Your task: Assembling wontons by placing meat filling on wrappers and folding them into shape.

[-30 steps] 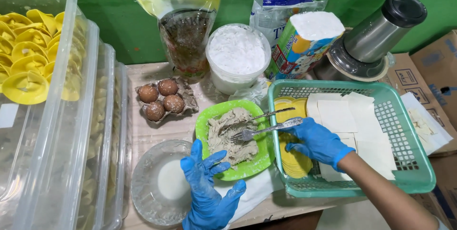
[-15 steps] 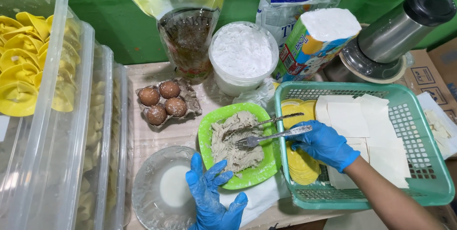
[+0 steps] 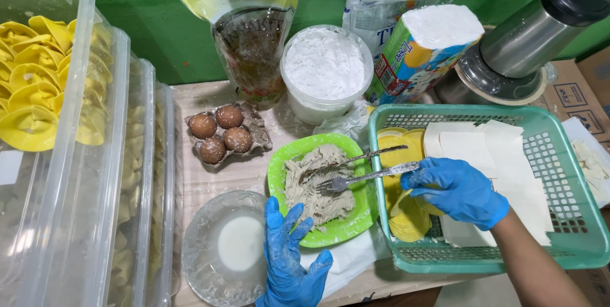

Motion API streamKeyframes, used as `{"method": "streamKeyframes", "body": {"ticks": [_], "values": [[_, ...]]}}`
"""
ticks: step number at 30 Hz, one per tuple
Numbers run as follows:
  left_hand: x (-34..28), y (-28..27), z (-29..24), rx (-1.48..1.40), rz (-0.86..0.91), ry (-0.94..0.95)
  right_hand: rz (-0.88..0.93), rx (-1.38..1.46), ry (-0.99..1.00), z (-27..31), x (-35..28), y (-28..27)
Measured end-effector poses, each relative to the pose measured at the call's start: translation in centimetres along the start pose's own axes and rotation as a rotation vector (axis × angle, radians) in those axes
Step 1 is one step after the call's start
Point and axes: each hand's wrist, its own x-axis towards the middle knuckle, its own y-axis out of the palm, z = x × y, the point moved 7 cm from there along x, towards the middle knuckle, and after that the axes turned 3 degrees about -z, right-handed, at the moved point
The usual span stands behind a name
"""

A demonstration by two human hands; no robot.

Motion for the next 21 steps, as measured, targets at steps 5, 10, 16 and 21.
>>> {"method": "streamKeyframes", "body": {"ticks": [5, 10, 16, 21], "values": [[-0.4, -0.2, 0.4, 0.023, 0.035, 0.039, 0.024, 0.403, 0.351, -0.9, -0.6, -0.9], [-0.7, -0.2, -0.3, 0.067, 0.054, 0.241, 0.258, -0.406, 0.385, -3.3, 0.1, 0.3], [-0.5, 0.0, -1.1, 0.118, 0.043, 0.270, 0.172, -0.527, 0.230, -2.6, 0.2, 0.3], [-0.4, -0.1, -0.9, 0.171, 0.038, 0.230, -0.038, -0.581, -0.047, -0.4, 1.3, 2.2]]}}
